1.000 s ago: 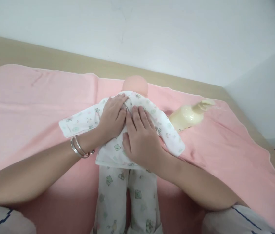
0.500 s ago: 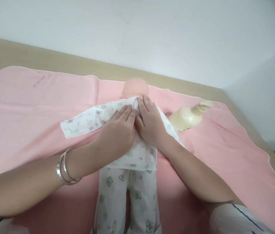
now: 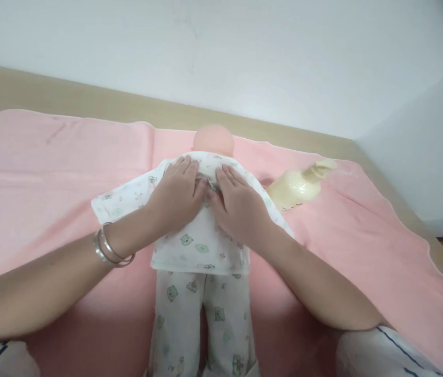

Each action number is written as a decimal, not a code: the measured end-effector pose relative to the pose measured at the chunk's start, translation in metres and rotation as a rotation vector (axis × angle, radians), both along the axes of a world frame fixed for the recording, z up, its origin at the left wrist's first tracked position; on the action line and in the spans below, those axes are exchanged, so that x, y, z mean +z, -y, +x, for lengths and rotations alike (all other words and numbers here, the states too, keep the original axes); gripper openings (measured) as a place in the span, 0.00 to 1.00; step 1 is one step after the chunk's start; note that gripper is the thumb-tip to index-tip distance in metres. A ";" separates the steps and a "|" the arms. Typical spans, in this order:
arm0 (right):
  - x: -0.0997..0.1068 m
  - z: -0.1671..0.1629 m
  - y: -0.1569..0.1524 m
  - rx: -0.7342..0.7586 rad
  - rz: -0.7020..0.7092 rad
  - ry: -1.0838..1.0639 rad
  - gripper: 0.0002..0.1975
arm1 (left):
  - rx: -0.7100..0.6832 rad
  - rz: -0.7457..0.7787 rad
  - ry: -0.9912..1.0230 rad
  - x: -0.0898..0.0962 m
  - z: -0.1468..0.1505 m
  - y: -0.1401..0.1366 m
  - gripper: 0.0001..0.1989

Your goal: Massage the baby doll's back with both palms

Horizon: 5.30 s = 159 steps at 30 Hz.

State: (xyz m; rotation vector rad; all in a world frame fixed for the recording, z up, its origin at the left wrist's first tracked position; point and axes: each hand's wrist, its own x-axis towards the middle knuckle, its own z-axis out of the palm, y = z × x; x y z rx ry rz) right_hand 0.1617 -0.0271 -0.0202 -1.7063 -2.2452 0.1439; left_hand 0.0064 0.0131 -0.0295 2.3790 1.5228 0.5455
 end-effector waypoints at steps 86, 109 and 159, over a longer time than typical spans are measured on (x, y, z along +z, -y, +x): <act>-0.021 0.012 -0.027 0.050 0.191 -0.053 0.30 | -0.175 0.296 -0.178 0.002 0.003 0.036 0.26; -0.008 0.014 -0.025 0.001 0.115 0.018 0.28 | -0.151 0.113 -0.190 0.011 0.000 0.035 0.29; -0.004 0.014 -0.019 0.119 0.088 -0.003 0.27 | -0.126 -0.159 0.183 0.025 -0.004 0.019 0.21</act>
